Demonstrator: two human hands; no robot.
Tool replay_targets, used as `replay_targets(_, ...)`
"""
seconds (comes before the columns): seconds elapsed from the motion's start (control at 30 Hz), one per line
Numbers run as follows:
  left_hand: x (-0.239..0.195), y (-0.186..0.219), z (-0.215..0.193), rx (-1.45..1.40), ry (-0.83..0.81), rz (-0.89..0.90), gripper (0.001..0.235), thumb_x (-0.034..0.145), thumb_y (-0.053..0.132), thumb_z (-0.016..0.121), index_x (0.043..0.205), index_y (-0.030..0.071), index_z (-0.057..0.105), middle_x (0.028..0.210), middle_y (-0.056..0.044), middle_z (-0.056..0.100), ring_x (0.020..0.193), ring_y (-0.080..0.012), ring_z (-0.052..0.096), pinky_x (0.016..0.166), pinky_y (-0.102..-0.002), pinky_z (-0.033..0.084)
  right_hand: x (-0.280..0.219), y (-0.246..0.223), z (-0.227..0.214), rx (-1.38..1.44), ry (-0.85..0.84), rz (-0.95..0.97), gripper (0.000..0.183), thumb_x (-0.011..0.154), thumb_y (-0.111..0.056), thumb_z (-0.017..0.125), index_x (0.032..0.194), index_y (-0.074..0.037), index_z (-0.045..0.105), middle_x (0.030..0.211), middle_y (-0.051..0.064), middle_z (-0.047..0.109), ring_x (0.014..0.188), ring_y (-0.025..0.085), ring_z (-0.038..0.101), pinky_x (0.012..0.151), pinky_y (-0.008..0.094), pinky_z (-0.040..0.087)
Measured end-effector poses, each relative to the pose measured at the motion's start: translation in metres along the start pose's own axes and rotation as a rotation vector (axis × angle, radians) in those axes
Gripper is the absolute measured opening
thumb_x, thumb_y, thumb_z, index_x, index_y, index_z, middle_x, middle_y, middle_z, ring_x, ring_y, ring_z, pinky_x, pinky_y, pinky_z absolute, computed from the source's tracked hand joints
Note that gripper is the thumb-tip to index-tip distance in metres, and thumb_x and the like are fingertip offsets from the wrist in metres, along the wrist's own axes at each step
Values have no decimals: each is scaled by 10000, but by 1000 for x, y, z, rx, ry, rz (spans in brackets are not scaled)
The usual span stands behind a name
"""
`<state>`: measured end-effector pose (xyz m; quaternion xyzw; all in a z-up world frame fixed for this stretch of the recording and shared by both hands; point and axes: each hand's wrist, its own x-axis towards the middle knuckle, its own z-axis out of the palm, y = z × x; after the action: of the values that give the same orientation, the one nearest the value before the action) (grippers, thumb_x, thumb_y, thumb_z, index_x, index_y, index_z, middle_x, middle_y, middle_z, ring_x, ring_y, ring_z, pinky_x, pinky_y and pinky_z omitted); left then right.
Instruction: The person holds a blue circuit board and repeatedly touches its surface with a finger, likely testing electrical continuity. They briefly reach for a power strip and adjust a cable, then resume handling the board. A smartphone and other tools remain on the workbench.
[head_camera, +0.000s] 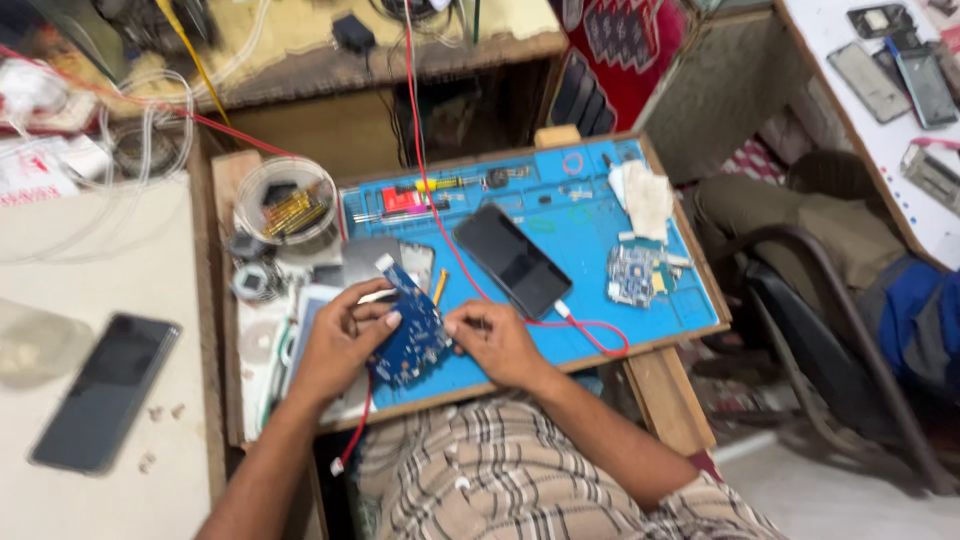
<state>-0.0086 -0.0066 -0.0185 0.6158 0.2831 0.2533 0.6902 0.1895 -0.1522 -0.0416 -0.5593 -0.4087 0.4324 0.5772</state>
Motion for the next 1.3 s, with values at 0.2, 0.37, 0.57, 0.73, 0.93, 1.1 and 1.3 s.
replay_targets(0.2, 0, -8, 3, 59, -43, -43, 337, 933, 67, 698, 1257, -19, 662, 1059, -95, 764, 915, -95, 701, 779, -236, 587, -4, -1, -4, -127, 53, -73, 134, 975, -67, 691, 1031, 44, 741, 954, 77, 707, 784, 109, 686, 685, 243, 589)
replay_targets(0.37, -2, 4, 5, 76, 35, 92, 321, 970, 70, 690, 1273, -28, 647, 1091, -93, 749, 939, -80, 684, 787, -212, 571, -13, -42, 11, -440, 229, -173, 131, 946, -76, 728, 1047, -9, 777, 986, 110, 756, 855, 140, 722, 701, 258, 598)
replay_targets(0.57, 5, -2, -3, 32, 116, -67, 392, 982, 93, 670, 1356, -4, 607, 1098, -104, 760, 790, -110, 631, 632, -237, 497, -22, -85, -40, -487, 403, -402, 206, 976, -62, 675, 1171, -12, 720, 1138, 117, 732, 1086, 221, 703, 976, 312, 554)
replay_targets(0.73, 8, -20, -8, 275, 80, 289, 389, 994, 50, 688, 1354, -58, 590, 1247, -138, 694, 1109, -133, 631, 912, -248, 493, 0, -75, -87, 220, 411, -28, 382, 1005, -158, 636, 1302, 81, 651, 1167, 173, 740, 1099, 256, 697, 996, 367, 553)
replay_targets(0.93, 8, -21, -10, 99, 26, -72, 393, 982, 110, 644, 1364, 40, 588, 870, -58, 655, 668, -83, 552, 557, -226, 443, 65, -129, -52, 451, 146, -301, 510, 1028, -228, 616, 1413, 99, 543, 1316, 175, 667, 1327, 296, 621, 1202, 461, 436)
replay_targets(1.1, 8, -7, -3, -38, 32, -79, 387, 956, 91, 621, 1336, 31, 572, 876, -113, 740, 643, -98, 627, 536, -237, 463, 117, -188, -49, 431, 98, -495, 454, 1034, -207, 654, 1367, 94, 589, 1259, 179, 714, 1248, 273, 667, 1142, 429, 504)
replay_targets(1.3, 10, 10, 5, 77, 109, 31, 441, 856, 39, 763, 1258, -11, 590, 1042, -113, 783, 872, -80, 721, 739, -222, 578, 48, -96, 4, 91, 109, -392, 189, 963, -6, 718, 1146, 41, 699, 1084, 109, 724, 1021, 166, 712, 914, 311, 598)
